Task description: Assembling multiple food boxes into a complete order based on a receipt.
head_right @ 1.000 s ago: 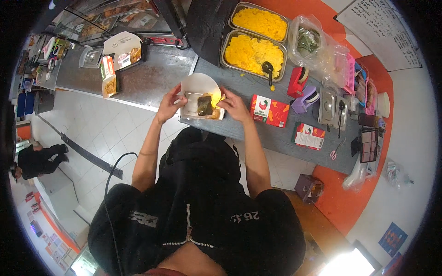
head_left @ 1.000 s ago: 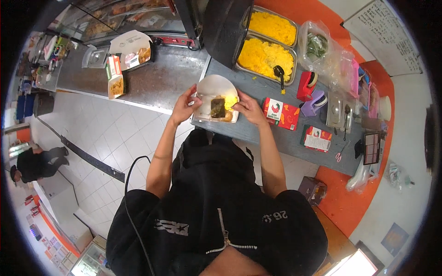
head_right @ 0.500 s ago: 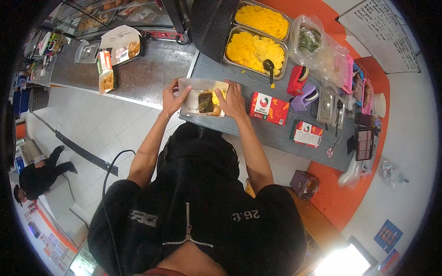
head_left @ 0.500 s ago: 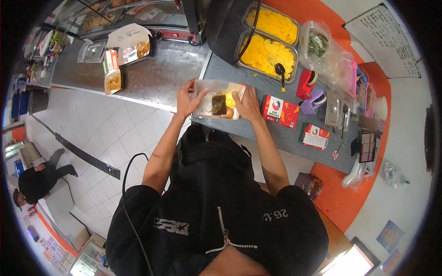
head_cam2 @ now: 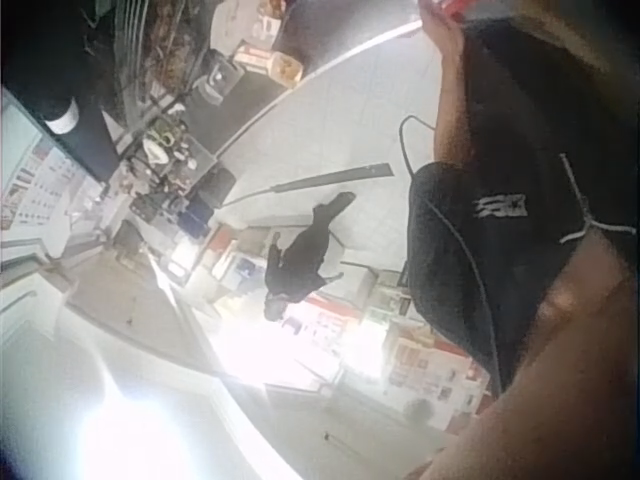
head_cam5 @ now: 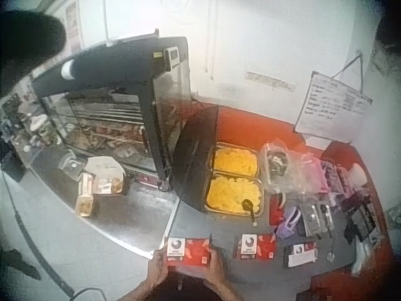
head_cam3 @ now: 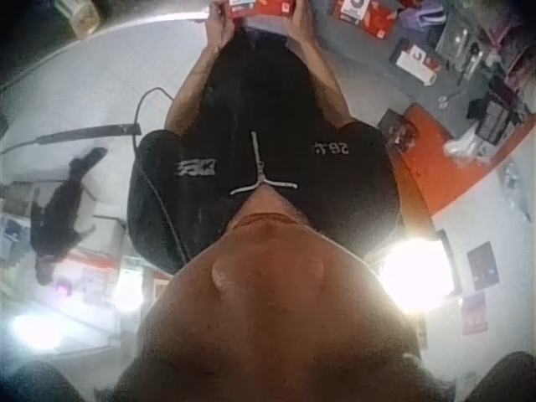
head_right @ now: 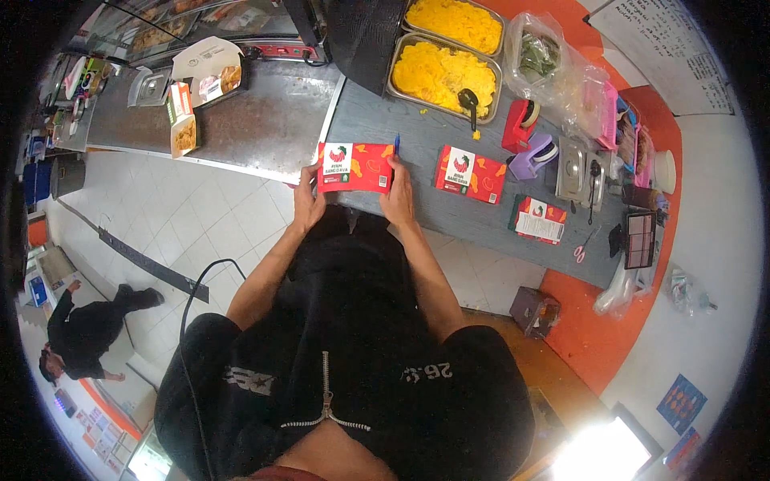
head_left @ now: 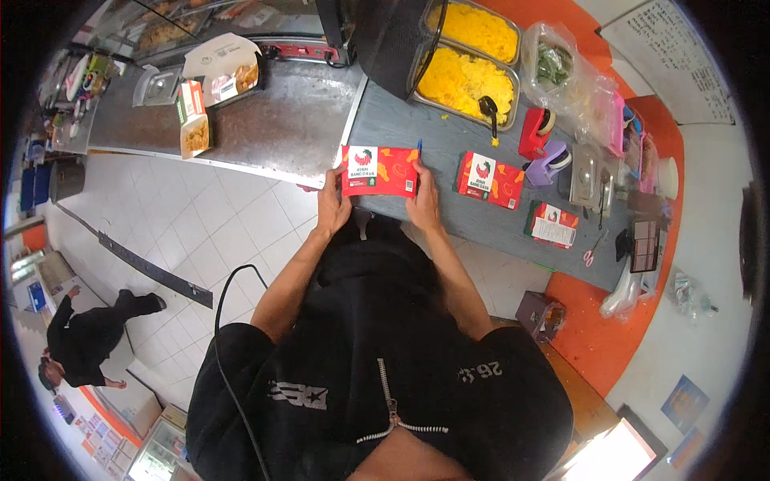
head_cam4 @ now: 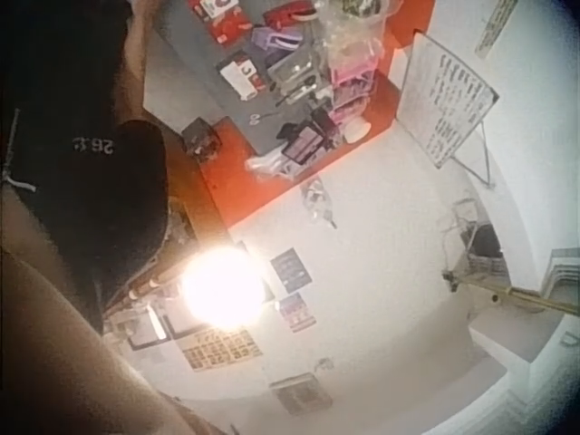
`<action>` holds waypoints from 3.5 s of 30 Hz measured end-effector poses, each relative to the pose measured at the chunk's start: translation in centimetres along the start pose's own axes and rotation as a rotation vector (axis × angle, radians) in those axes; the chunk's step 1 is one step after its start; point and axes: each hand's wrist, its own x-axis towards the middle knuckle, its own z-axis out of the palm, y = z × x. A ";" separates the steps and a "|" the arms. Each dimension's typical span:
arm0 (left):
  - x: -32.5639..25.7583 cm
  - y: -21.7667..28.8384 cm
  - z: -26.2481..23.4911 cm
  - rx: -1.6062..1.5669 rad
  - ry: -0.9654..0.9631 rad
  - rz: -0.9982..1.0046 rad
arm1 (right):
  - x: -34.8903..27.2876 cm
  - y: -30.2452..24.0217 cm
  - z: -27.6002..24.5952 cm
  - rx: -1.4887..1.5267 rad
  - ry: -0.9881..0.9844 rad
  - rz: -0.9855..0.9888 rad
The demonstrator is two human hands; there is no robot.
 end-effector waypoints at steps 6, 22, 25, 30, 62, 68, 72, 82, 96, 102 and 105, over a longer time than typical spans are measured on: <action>0.2 -1.5 -0.2 -0.032 -0.041 -0.032 | -0.3 -0.1 0.2 0.050 -0.001 0.069; 0.3 -1.7 -0.6 0.056 -0.134 -0.013 | 0.0 -0.1 -0.2 -0.046 -0.025 0.011; 1.6 -0.4 -1.3 0.140 -0.220 -0.148 | 1.1 0.3 -1.2 -0.109 -0.144 0.115; 4.2 0.8 -2.5 0.197 -0.267 -0.250 | 4.3 -1.3 -3.6 -0.227 -0.245 0.092; 3.9 -0.9 0.9 0.371 0.088 -0.071 | 5.9 0.4 -1.7 -0.122 -0.027 -0.059; 3.5 -0.4 0.6 0.407 0.086 -0.052 | 5.7 0.4 -1.5 -0.103 -0.016 -0.012; 3.7 -2.1 0.7 0.372 0.086 -0.025 | 5.0 2.0 0.1 -0.067 0.026 0.019; 3.9 -1.4 1.3 0.384 0.082 -0.128 | 5.7 0.1 -2.0 -0.166 -0.025 0.027; 3.5 0.3 0.7 0.344 0.108 -0.188 | 7.1 -0.2 -2.8 -0.101 -0.231 -0.003; 3.4 1.1 1.1 0.375 0.045 -0.193 | 4.2 1.4 -1.3 -0.060 -0.076 -0.044; 2.9 3.6 -0.6 0.314 -0.105 -0.163 | 3.2 -0.4 -2.7 -0.016 -0.210 -0.083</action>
